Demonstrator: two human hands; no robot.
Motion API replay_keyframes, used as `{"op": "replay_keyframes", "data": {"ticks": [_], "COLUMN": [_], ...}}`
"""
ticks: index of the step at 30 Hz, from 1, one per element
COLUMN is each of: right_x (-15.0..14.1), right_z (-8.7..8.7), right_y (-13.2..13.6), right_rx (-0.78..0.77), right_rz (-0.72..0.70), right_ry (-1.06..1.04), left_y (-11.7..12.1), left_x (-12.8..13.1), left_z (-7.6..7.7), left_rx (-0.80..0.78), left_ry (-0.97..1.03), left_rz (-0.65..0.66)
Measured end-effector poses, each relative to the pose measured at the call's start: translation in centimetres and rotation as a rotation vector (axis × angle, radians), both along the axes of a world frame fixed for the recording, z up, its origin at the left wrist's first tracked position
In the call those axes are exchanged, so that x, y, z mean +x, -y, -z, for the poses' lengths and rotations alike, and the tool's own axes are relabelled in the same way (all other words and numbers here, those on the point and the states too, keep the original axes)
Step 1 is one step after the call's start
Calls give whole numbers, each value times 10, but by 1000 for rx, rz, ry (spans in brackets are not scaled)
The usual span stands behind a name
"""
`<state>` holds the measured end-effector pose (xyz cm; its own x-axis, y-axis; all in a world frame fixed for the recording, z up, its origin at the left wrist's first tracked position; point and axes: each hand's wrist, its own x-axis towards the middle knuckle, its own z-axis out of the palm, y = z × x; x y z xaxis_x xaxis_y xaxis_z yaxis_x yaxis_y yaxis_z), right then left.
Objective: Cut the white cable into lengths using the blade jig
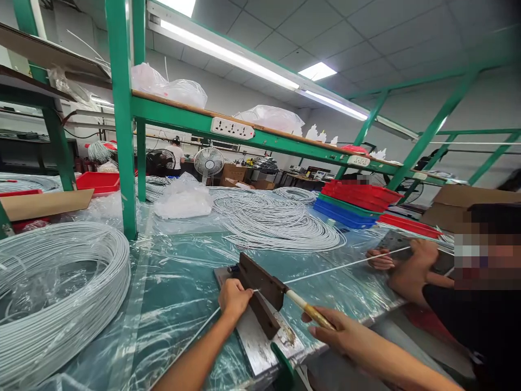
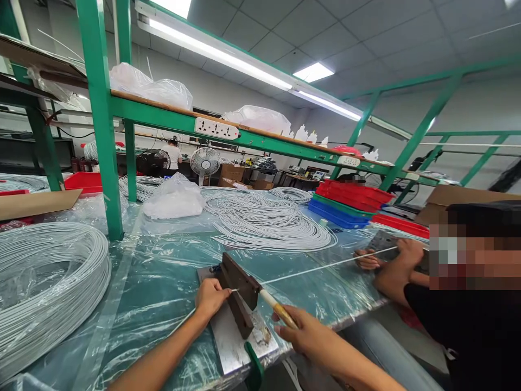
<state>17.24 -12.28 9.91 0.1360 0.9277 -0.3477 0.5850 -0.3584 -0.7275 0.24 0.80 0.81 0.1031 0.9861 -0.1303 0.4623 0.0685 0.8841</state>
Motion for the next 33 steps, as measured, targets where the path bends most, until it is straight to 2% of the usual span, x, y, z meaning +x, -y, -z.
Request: {"op": "replay_keyframes", "data": {"ticks": [3, 5, 7, 10, 13, 15, 16, 18, 21, 24, 26, 29, 33], "right_x": [3, 7, 8, 2, -5, -6, -4, 1, 6, 2, -6, -19, -33], "right_z": [1, 1, 9, 42, 79, 87, 83, 59, 1, -55, -82, -108, -125], "right_y": [4, 7, 10, 18, 27, 29, 29, 27, 19, 5, -13, -55, -128], "right_rx": [137, 150, 150, 219, 243, 208, 192, 119, -6, 94, 188, 291, 336], "right_rz": [-2, 20, 17, 22, 54, 60, 70, 108, 172, 214, 236, 170, -8], "right_ry": [143, 187, 202, 141, -20, -144, -201, -308, -472, -682, -808, -886, -804], "left_y": [0, 0, 0, 2, 5, 5, 5, 5, 7, 13, 19, 27, 31], "left_x": [1, 1, 1, 1, -1, -4, -6, -14, -34, -63, -82, -103, -110], "left_z": [1, 2, 3, 4, 6, 4, 2, -3, -12, -12, -6, 11, 37], "left_rx": [8, 13, 18, 23, 31, 39, 45, 64, 95, 143, 218, 373, 656], "left_ry": [9, 18, 33, 65, 118, 180, 221, 312, 433, 492, 440, 221, -65], "left_rz": [4, 2, -1, -8, -3, 27, 51, 107, 181, 235, 254, 231, 221]}}
